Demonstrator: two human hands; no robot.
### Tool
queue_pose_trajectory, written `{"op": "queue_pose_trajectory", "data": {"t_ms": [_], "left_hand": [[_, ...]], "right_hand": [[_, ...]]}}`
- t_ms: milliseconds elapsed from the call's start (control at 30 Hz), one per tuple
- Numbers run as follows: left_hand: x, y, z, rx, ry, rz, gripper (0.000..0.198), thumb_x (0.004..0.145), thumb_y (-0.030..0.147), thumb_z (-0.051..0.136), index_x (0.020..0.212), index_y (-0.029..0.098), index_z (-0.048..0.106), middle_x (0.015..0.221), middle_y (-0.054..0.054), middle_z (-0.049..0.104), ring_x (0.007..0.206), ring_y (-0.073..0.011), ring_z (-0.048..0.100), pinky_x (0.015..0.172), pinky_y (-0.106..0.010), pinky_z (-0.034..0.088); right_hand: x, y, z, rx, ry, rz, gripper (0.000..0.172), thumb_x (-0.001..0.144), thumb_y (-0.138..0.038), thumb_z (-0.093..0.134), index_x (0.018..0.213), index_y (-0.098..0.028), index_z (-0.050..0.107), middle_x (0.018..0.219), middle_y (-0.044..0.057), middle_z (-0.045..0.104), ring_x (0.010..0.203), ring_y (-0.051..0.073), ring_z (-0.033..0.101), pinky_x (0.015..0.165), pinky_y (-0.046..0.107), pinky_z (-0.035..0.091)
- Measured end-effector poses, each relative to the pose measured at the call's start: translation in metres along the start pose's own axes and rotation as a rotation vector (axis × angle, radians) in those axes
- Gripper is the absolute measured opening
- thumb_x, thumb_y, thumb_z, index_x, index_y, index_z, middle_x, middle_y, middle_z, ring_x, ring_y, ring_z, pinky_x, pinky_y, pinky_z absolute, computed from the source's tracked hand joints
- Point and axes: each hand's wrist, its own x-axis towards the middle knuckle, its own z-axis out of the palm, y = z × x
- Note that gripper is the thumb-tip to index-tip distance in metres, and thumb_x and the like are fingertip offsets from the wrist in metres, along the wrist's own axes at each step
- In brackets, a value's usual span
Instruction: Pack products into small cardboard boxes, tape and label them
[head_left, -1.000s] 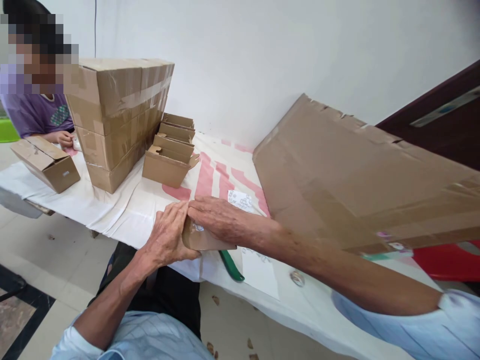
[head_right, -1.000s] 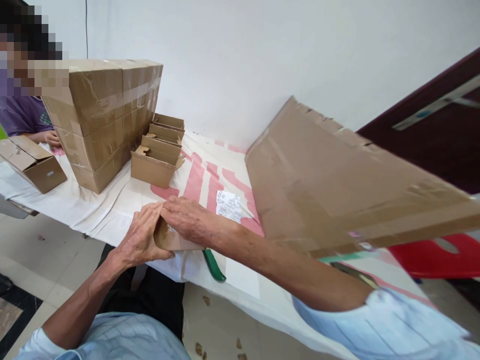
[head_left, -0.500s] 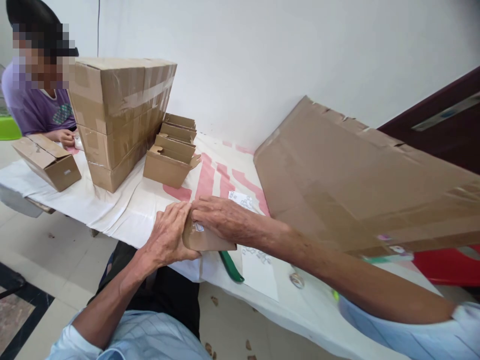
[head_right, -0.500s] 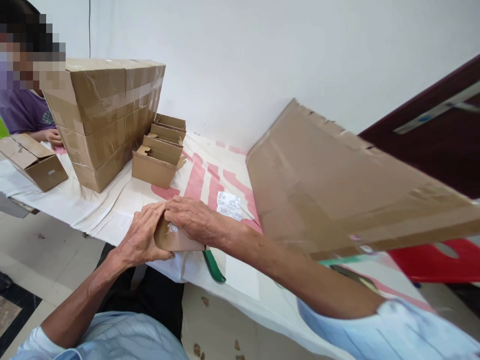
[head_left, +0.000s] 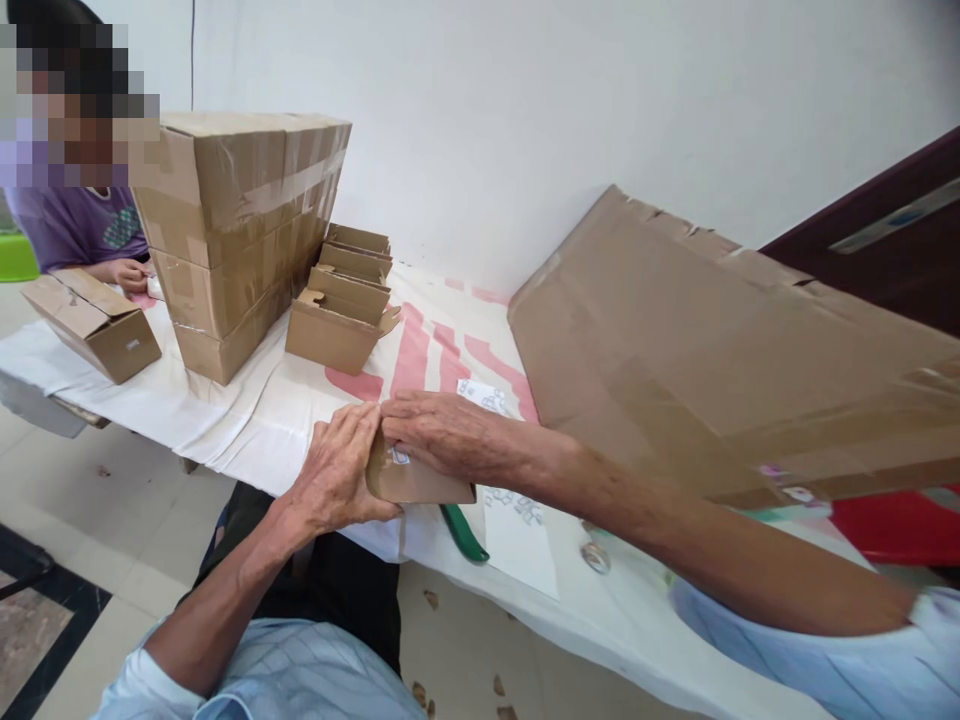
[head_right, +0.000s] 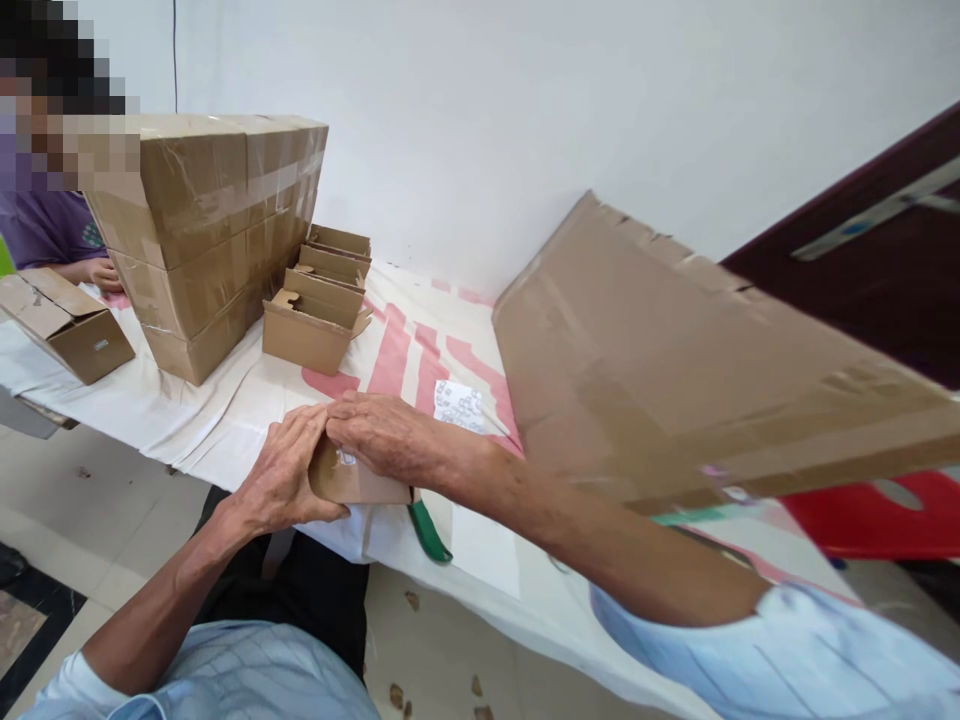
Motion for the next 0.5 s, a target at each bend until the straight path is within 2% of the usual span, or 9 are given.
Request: {"op": "queue_pose_trajectory", "data": {"t_ms": [133,267,500], "left_hand": [[0.0,-0.003,0.001,0.005,0.006,0.014,0.117,0.056,0.033,0.095,0.158,0.019,0.037,0.153,-0.022,0.054,0.143,-0.0453,0.047,0.109,-0.061,0.044],[-0.001,-0.005,0.001,0.006,0.003,0.022,0.117,0.056,0.034,0.095,0.157,0.018,0.038,0.153,-0.023,0.053,0.143,-0.0453,0.048,0.11,-0.061,0.044],[-0.001,-0.003,0.0,0.005,0.004,0.031,0.116,0.057,0.032,0.095,0.157,0.018,0.038,0.153,-0.023,0.054,0.143,-0.0452,0.048,0.11,-0.061,0.045]], "right_hand": [[-0.001,0.004,0.004,0.028,-0.027,-0.03,0.034,0.103,-0.007,0.037,0.095,-0.022,0.067,0.101,0.005,0.075,0.097,0.02,0.071,0.09,0.04,0.061],[-0.003,0.003,0.011,-0.122,-0.065,-0.022,0.032,0.101,-0.005,0.036,0.091,-0.021,0.062,0.094,0.007,0.071,0.089,0.022,0.066,0.082,0.041,0.057],[-0.007,-0.011,0.005,-0.332,-0.102,-0.012,0.026,0.102,-0.005,0.039,0.101,-0.019,0.06,0.1,0.01,0.068,0.091,0.024,0.063,0.082,0.039,0.052]]}}
